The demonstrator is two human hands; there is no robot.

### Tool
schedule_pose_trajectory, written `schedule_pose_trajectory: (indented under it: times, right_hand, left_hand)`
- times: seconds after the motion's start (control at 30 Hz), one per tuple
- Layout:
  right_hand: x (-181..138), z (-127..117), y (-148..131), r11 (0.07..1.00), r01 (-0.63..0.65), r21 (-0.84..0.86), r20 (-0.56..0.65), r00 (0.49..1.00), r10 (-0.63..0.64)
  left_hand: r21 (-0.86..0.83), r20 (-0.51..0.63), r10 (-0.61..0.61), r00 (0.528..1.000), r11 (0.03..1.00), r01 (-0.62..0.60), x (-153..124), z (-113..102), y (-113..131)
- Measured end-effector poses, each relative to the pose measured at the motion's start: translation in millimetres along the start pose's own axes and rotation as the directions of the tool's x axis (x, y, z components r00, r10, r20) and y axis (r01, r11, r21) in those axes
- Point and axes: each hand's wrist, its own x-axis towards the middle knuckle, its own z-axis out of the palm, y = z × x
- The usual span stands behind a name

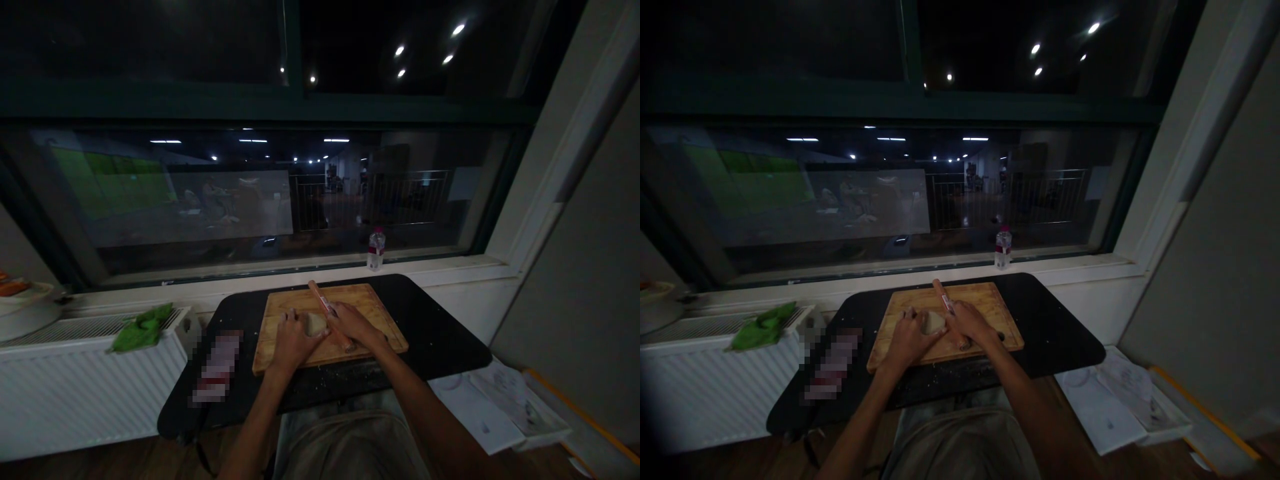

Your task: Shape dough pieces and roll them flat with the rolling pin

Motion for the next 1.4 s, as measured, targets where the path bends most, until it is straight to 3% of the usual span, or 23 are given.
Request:
schedule_pose_trajectory:
  times: [0.07, 0.2, 0.37, 0.57, 0.8, 0.93, 1.07, 1.17, 1.4]
  right_hand:
    - [-1.0, 1.0, 3.5, 1.000, -0.003, 0.017, -0.017, 1.000, 0.004]
    - [0.1, 3.4, 8.0, 1.000, 0.011, 0.012, -0.023, 1.000, -0.011]
    - [4.8, 5.1, 9.2, 0.998, 0.066, -0.006, -0.010, 0.998, -0.066]
    - [5.5, 0.8, 4.0, 0.996, 0.088, -0.027, 0.006, 0.996, -0.088]
    - [2.9, -4.3, 7.3, 0.998, -0.020, -0.063, -0.008, 1.000, 0.020]
    - [1.9, -1.6, 12.3, 0.998, -0.016, -0.058, -0.021, 1.000, 0.015]
    - [-0.9, 0.3, 13.9, 0.999, -0.007, -0.045, -0.025, 1.000, 0.005]
    - [-1.9, 1.2, 12.4, 0.998, -0.012, -0.056, -0.046, 0.999, 0.009]
    - [4.5, 3.8, 8.8, 0.996, 0.022, -0.087, -0.038, 0.999, -0.025]
  left_hand:
    - [-0.052, 0.059, 0.045, 0.997, 0.998, -0.042, -1.7, -7.3, -1.2]
    - [-0.241, 0.180, 0.258, 0.949, 0.947, -0.212, -1.3, -23.4, -18.1]
    - [-0.308, 0.203, 0.213, 0.956, 0.940, -0.144, 4.9, -21.9, -32.5]
    - [-0.282, 0.160, 0.214, 0.964, 0.945, -0.163, 7.6, -15.8, -30.2]
    - [-0.056, 0.140, 0.145, 0.979, 0.989, -0.138, 2.5, -13.9, -8.9]
    - [0.024, 0.093, 0.125, 0.988, 0.992, -0.127, -1.3, -6.7, 2.0]
    - [-0.110, 0.199, 0.251, 0.947, 0.966, -0.233, 0.7, -12.3, -13.5]
    - [-0.203, 0.232, 0.291, 0.928, 0.948, -0.247, 6.2, -17.4, -26.8]
    - [-0.304, 0.193, 0.287, 0.938, 0.927, -0.221, 11.9, -7.0, -27.7]
